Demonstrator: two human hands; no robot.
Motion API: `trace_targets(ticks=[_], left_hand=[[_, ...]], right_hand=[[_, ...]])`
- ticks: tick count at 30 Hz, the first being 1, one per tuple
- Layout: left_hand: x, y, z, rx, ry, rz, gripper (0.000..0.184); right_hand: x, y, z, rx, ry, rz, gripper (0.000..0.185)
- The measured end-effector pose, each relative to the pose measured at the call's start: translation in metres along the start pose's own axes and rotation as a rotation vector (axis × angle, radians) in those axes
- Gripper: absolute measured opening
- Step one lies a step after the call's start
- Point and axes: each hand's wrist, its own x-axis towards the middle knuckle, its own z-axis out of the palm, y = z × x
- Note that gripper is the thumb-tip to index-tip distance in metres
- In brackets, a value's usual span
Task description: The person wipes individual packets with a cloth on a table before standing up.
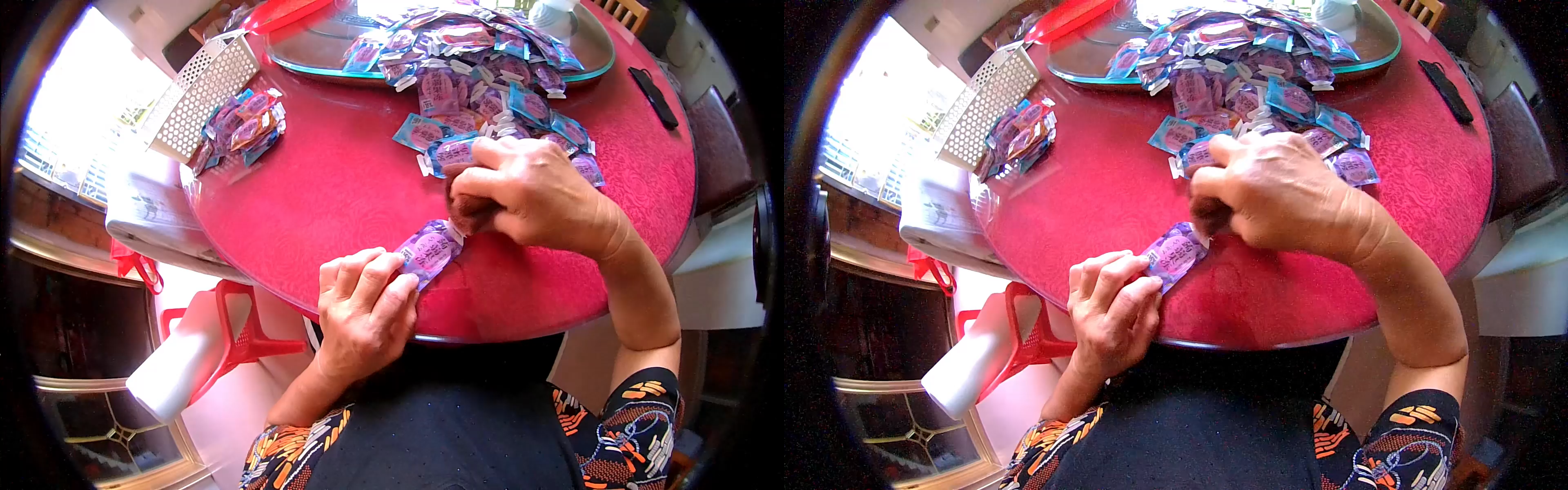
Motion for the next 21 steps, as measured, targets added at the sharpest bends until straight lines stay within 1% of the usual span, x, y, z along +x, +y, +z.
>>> trace_targets(ticks=[3, 4, 5, 7, 9, 10, 13, 14, 15, 17, 18, 21], left_hand=[[0.001, 0.000, 0.000, 0.014, -0.001, -0.002, 0.032], [0.001, 0.001, -0.001, 0.019, -0.003, -0.004, 0.032], [0.001, 0.001, -0.001, 0.016, -0.004, -0.004, 0.032], [0.001, 0.001, -0.001, 0.012, -0.004, -0.006, 0.032], [0.001, 0.000, -0.001, 0.003, -0.002, -0.004, 0.032], [0.001, 0.000, -0.001, -0.001, -0.001, -0.004, 0.032], [-0.001, -0.001, 0.000, 0.001, 0.004, 0.004, 0.032], [-0.001, -0.001, 0.000, 0.002, 0.002, 0.007, 0.033], [-0.001, -0.002, 0.000, 0.003, -0.001, 0.008, 0.033], [-0.001, -0.002, -0.001, 0.006, -0.005, 0.008, 0.033], [-0.001, -0.002, -0.001, 0.008, -0.005, 0.008, 0.033], [-0.001, -0.002, -0.001, -0.003, -0.007, 0.012, 0.033]], right_hand=[[0.004, -0.014, 0.010, 0.030, 0.048, -0.165, 0.013], [0.002, -0.017, 0.015, 0.038, -0.004, -0.197, 0.015], [-0.001, -0.021, 0.020, 0.010, -0.016, -0.164, 0.021], [-0.001, -0.017, 0.019, -0.029, -0.004, -0.157, 0.024], [-0.003, -0.010, 0.019, -0.105, 0.007, -0.109, 0.023], [-0.001, -0.009, 0.017, -0.135, -0.015, -0.085, 0.018], [0.005, -0.008, 0.018, -0.149, 0.082, -0.066, 0.016], [0.007, -0.009, 0.018, -0.086, 0.121, -0.130, 0.014], [0.008, -0.015, 0.019, -0.039, 0.093, -0.167, 0.015], [0.007, -0.030, 0.027, -0.040, 0.013, -0.176, 0.017], [0.007, -0.033, 0.033, -0.041, 0.024, -0.210, 0.020], [0.011, -0.029, 0.018, -0.077, -0.085, -0.062, 0.021]])
